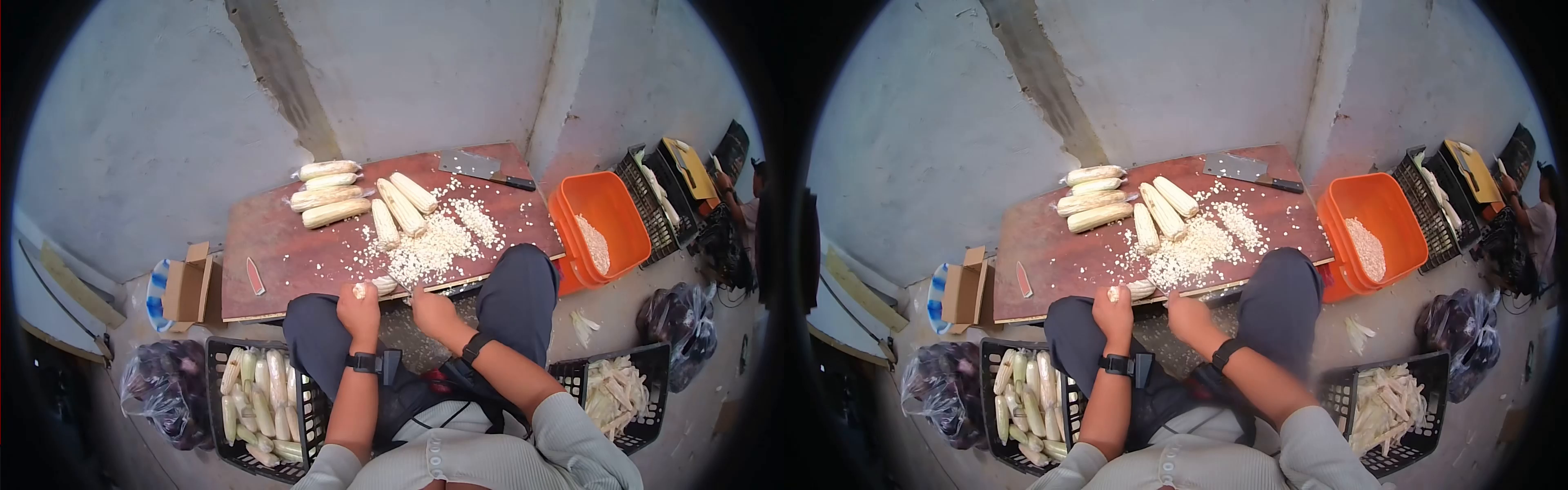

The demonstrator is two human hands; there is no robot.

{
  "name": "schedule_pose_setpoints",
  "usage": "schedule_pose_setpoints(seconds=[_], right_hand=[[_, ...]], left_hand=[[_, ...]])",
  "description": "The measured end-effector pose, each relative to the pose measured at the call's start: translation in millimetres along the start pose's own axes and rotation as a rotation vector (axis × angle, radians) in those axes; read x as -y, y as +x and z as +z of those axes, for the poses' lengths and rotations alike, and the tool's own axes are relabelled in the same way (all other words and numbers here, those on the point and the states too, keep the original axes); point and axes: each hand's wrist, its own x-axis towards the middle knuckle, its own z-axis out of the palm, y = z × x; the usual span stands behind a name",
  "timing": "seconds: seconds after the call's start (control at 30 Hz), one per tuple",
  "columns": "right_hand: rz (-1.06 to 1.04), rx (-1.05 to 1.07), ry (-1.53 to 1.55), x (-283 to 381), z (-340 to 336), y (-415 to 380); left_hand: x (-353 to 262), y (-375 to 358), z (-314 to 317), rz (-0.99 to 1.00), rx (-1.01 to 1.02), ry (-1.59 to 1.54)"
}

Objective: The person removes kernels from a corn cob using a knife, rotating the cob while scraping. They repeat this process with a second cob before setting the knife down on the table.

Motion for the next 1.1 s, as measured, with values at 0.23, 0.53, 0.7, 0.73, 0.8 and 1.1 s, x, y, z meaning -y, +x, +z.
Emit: schedule_pose_setpoints(seconds=[0.23,0.53,0.7,0.73,0.8,1.1], right_hand=[[0.053,0.099,-0.084,9.0,-7.7,-3.6],[0.005,0.038,-0.022,10.6,16.3,43.5],[0.062,0.078,0.032,8.6,24.9,58.0],[0.060,0.065,0.034,5.3,28.5,58.9],[0.002,0.072,0.023,-4.7,28.8,60.4],[0.069,-0.020,0.138,-14.7,-8.5,43.0]], left_hand=[[-0.9,3.4,7.0,-0.016,0.066,0.041],[-4.1,12.5,11.0,0.053,0.108,0.021],[-0.8,14.4,7.7,0.059,0.078,-0.017],[2.8,15.3,7.8,0.052,0.062,-0.029],[16.3,12.1,10.6,0.028,0.036,-0.053],[13.4,9.7,-4.6,-0.221,-0.104,-0.637]])
